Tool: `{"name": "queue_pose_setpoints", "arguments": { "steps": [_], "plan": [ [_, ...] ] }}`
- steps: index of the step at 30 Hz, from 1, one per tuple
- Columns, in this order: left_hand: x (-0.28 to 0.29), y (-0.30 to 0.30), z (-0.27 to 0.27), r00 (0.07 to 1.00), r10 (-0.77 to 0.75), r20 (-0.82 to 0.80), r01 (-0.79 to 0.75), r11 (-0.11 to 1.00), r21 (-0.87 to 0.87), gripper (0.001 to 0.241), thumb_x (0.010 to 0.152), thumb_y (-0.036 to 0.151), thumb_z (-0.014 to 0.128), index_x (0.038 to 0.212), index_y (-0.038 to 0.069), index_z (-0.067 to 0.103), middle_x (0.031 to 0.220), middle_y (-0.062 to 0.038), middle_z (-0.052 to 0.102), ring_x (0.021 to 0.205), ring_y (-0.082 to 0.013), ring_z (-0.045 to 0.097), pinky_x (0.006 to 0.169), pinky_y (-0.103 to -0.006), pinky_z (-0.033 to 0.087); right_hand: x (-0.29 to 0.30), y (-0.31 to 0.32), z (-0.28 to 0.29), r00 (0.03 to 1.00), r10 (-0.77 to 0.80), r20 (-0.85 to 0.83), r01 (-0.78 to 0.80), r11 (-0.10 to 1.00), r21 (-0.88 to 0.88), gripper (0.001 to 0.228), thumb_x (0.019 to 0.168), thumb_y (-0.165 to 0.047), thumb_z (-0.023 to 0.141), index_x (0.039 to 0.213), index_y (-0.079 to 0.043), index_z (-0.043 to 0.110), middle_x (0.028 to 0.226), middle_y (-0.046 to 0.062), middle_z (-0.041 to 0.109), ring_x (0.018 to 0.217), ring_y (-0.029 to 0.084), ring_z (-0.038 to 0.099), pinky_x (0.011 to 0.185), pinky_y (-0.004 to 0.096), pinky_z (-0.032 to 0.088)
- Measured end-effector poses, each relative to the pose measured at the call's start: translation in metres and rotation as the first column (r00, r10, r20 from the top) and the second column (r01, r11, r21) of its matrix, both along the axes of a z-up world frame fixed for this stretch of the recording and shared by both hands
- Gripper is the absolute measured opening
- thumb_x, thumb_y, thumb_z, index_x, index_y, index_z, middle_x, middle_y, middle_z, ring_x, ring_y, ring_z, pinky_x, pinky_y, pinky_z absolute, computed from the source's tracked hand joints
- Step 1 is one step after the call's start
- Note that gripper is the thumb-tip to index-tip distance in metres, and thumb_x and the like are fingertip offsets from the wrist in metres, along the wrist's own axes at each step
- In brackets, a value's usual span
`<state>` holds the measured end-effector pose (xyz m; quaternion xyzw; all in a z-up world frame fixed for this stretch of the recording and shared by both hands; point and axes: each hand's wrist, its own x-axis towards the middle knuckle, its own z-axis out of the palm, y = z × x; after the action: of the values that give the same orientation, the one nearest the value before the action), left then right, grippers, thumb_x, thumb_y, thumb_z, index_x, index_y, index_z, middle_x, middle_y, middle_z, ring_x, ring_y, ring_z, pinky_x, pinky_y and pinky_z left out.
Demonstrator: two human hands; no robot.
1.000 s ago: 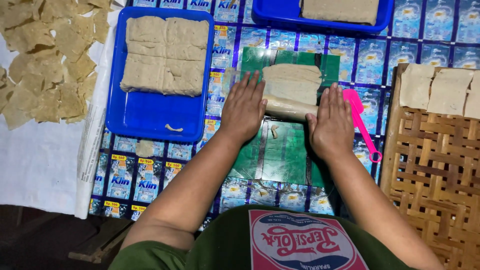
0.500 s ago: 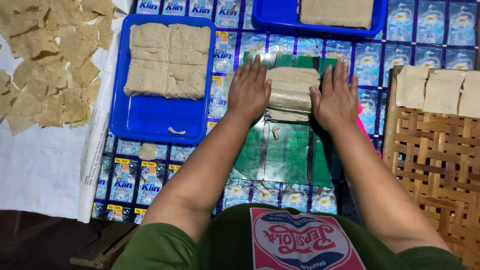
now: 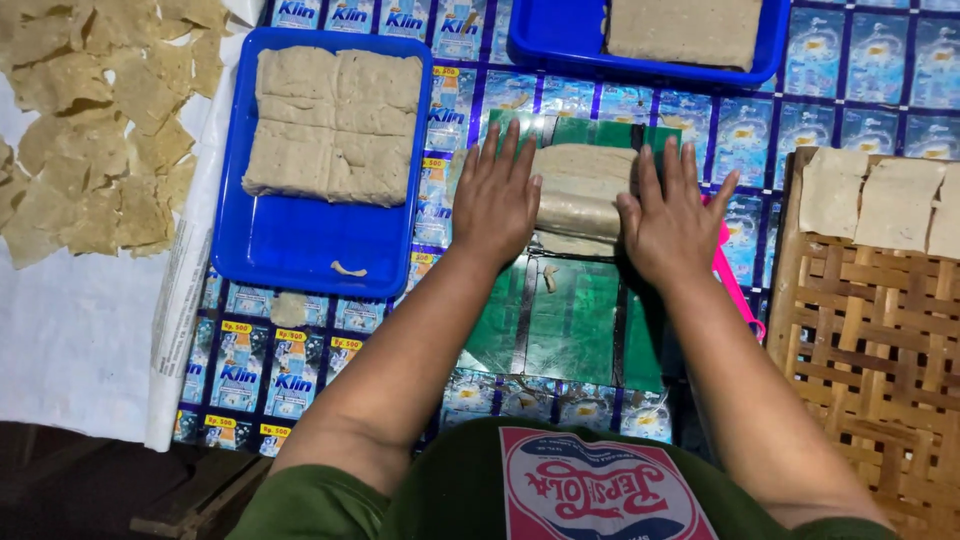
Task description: Preparing and folding pieces of dough on a mat.
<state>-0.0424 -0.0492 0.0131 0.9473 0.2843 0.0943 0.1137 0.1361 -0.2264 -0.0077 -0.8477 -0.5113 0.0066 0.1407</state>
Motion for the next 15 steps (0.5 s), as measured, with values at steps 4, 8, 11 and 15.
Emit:
{"name": "queue_pose_setpoints", "arguments": {
  "steps": [4,8,11,15],
  "plan": [
    [0.037,0.032,0.0,0.994,0.054,-0.097,-0.056,0.998,-0.021,0.058,0.109,0.037,0.027,0.159,0.008,0.033,0.169,-0.015,0.021,0.157,-0.0311,0.011,0.126,-0.0532,0.005,0.028,0.043,0.022,0.997,-0.054,-0.059,0.05,0.996,-0.076,0.069,0.11,-0.057,0.022,0.165,-0.017,0.031,0.171,0.021,0.019,0.158,0.034,0.008,0.112,0.076,-0.011],
    [0.064,0.054,0.004,0.989,0.094,-0.113,-0.093,0.996,0.01,0.061,0.109,0.032,0.029,0.162,0.001,0.024,0.17,-0.015,0.009,0.156,-0.0259,0.0,0.125,-0.0531,-0.002,0.048,0.072,0.038,0.996,-0.07,-0.062,0.069,0.997,-0.019,0.067,0.112,-0.046,0.023,0.167,-0.008,0.032,0.173,0.016,0.011,0.158,0.028,0.004,0.11,0.073,-0.015],
    [0.085,0.073,0.004,0.986,0.137,-0.092,-0.136,0.991,0.016,0.061,0.112,0.033,0.03,0.162,0.0,0.022,0.17,-0.015,0.005,0.156,-0.0259,-0.003,0.126,-0.0528,-0.004,0.066,0.086,0.035,0.998,0.001,0.066,-0.012,0.984,0.18,0.063,0.12,-0.036,0.041,0.163,0.009,0.047,0.17,0.024,0.025,0.156,0.033,0.012,0.105,0.075,-0.014],
    [0.087,0.072,0.01,0.984,0.156,-0.079,-0.154,0.987,0.032,0.062,0.113,0.032,0.033,0.164,0.0,0.019,0.17,-0.016,0.002,0.156,-0.0254,-0.005,0.127,-0.0513,-0.003,0.067,0.087,0.04,0.995,-0.052,0.082,0.034,0.977,0.208,0.058,0.12,-0.028,0.052,0.165,0.009,0.048,0.17,0.021,0.018,0.155,0.033,0.007,0.109,0.074,-0.012]
  ]
}}
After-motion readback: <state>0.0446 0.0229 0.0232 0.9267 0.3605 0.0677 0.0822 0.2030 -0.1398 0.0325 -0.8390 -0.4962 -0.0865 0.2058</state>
